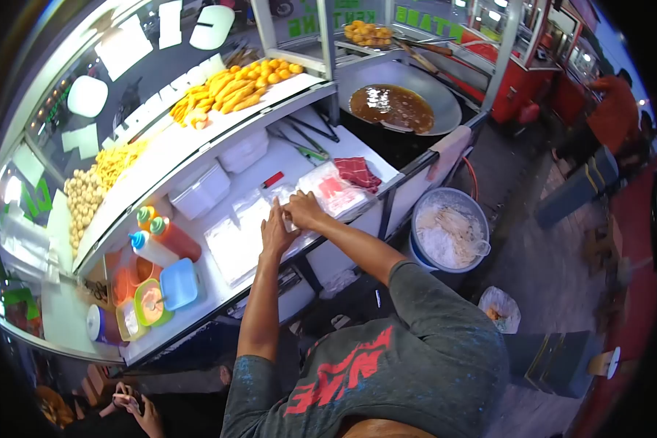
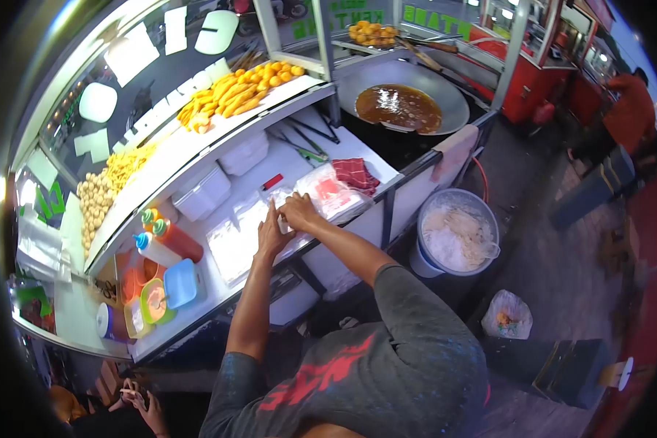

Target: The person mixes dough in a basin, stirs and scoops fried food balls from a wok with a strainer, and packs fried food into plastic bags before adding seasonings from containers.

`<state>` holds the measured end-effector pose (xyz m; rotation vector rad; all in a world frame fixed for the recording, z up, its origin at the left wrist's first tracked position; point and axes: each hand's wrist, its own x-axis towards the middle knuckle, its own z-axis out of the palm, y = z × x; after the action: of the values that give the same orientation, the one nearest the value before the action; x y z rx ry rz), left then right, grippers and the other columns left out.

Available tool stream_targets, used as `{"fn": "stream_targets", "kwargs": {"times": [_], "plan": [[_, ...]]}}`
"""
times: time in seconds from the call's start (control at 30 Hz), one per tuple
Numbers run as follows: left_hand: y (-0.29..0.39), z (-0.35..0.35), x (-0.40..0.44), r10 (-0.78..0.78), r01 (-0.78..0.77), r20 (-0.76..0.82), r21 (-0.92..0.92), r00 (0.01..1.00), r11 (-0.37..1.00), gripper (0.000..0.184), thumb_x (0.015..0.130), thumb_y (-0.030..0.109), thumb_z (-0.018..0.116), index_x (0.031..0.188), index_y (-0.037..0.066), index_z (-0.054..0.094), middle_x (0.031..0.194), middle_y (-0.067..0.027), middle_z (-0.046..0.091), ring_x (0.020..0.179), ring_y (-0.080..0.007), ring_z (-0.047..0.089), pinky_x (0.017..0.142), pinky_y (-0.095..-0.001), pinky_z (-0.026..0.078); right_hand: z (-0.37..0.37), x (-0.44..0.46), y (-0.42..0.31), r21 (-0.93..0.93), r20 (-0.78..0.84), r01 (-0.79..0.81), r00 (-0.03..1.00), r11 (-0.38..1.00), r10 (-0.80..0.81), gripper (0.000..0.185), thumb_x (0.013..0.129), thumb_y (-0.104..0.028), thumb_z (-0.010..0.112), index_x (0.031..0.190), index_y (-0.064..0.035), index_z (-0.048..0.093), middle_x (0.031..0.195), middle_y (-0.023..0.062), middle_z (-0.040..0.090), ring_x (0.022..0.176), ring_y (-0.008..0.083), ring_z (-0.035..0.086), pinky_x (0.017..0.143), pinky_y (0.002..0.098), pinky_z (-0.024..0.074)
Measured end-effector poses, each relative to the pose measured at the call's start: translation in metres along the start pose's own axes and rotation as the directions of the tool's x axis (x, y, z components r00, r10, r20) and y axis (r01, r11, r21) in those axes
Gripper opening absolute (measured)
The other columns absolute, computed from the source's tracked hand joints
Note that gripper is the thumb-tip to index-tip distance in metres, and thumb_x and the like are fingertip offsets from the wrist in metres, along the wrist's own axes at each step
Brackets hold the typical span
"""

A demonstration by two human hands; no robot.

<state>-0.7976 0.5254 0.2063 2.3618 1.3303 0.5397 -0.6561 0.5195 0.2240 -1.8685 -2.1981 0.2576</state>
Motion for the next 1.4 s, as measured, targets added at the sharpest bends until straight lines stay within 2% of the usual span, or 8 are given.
{"fn": "stream_targets", "kwargs": {"times": [0.33, 0.37, 0.43, 0.53, 0.67, 1.0, 1.3, 1.4], "plan": [[-0.003, 0.006, -0.004, -0.148, 0.148, 0.02, -0.015, 0.989, 0.989, 0.131, 0.059, 0.041, 0.087, 0.149, 0.008, -0.003, 0.136, -0.0105, 0.051, 0.13, -0.0282, 0.043, 0.106, -0.0612, 0.024, 0.017, 0.014, 0.02, 0.523, -0.296, -0.006, 0.936, 0.852, 0.188, 0.013, 0.074, -0.028, 0.069, 0.08, -0.0159, 0.068, 0.112, -0.002, 0.06, 0.108, 0.0263, 0.053, 0.09, 0.0449, 0.0431], [0.001, 0.004, -0.002, -0.147, 0.148, 0.046, -0.008, 0.988, 0.989, 0.129, 0.059, 0.041, 0.086, 0.149, 0.008, 0.0, 0.135, -0.0108, 0.052, 0.13, -0.0285, 0.043, 0.107, -0.0607, 0.023, 0.041, 0.033, 0.034, 0.636, -0.521, 0.238, 0.834, 0.734, 0.181, 0.008, 0.074, -0.019, 0.068, 0.08, -0.0135, 0.067, 0.097, 0.0011, 0.064, 0.09, 0.0226, 0.061, 0.08, 0.0375, 0.0479], [0.007, -0.003, -0.004, -0.191, 0.191, 0.078, 0.002, 0.979, 0.982, 0.126, 0.06, 0.041, 0.086, 0.149, 0.007, 0.004, 0.134, -0.0115, 0.052, 0.129, -0.029, 0.044, 0.108, -0.0597, 0.022, 0.037, 0.042, 0.034, 0.959, -0.271, 0.196, 0.85, 0.207, 0.452, 0.009, 0.093, -0.013, 0.056, 0.088, -0.0065, 0.059, 0.077, -0.0002, 0.058, 0.072, 0.0063, 0.051, 0.067, 0.0229, 0.0449], [0.0, -0.004, -0.011, -0.097, 0.095, -0.049, -0.033, 0.994, 0.995, 0.105, 0.066, 0.032, 0.083, 0.147, 0.006, 0.02, 0.13, -0.0123, 0.055, 0.12, -0.0298, 0.052, 0.105, -0.0557, 0.031, -0.007, 0.037, 0.027, 0.915, -0.318, 0.13, 0.814, 0.381, 0.486, 0.033, 0.098, -0.031, 0.049, 0.078, -0.0045, 0.051, 0.061, 0.0039, 0.05, 0.056, 0.0133, 0.048, 0.053, 0.0326, 0.0405], [0.022, -0.033, -0.02, -0.522, 0.002, -0.396, -0.795, 0.756, 0.606, 0.03, 0.092, 0.026, 0.062, 0.104, -0.002, 0.061, 0.094, -0.0097, 0.065, 0.086, -0.0153, 0.06, 0.075, -0.0301, 0.048, -0.053, 0.012, 0.01, 0.71, -0.538, 0.193, 0.769, 0.677, 0.345, 0.039, 0.098, -0.035, 0.05, 0.078, -0.0007, 0.048, 0.058, 0.015, 0.046, 0.053, 0.0218, 0.049, 0.052, 0.037, 0.0395], [0.064, -0.069, -0.044, -0.561, 0.153, 0.132, -0.988, 0.817, -0.01, 0.043, 0.085, 0.018, 0.072, 0.118, 0.002, 0.05, 0.09, -0.0059, 0.062, 0.08, -0.0133, 0.06, 0.074, -0.0289, 0.05, -0.057, -0.018, -0.024, 0.975, -0.183, 0.173, 0.982, 0.142, 0.057, 0.034, 0.099, -0.037, 0.047, 0.081, -0.0091, 0.052, 0.062, -0.0061, 0.042, 0.057, 0.0019, 0.037, 0.05, 0.02, 0.033], [0.055, -0.074, -0.043, -0.544, -0.016, -0.044, -0.998, 0.838, 0.055, 0.047, 0.088, 0.053, 0.057, 0.064, 0.016, 0.04, 0.052, 0.0058, 0.039, 0.041, -0.0052, 0.035, 0.039, -0.0225, 0.029, -0.047, -0.02, -0.035, 0.995, 0.0, 0.027, 0.962, 0.095, -0.272, 0.026, 0.09, -0.025, 0.066, 0.074, -0.0057, 0.06, 0.06, -0.0079, 0.049, 0.05, -0.0005, 0.039, 0.042, 0.0184, 0.0299], [0.004, -0.099, -0.044, -0.638, -0.218, -0.12, -0.973, 0.761, -0.077, 0.055, 0.092, 0.056, 0.048, 0.055, 0.02, 0.03, 0.048, 0.007, 0.033, 0.037, -0.0044, 0.026, 0.035, -0.024, 0.02, -0.072, -0.018, -0.013, 0.98, -0.149, 0.149, 0.989, 0.133, -0.006, 0.011, 0.093, -0.011, 0.059, 0.082, -0.0084, 0.06, 0.058, -0.0046, 0.05, 0.046, 0.0019, 0.044, 0.037, 0.0194, 0.0329]]}}
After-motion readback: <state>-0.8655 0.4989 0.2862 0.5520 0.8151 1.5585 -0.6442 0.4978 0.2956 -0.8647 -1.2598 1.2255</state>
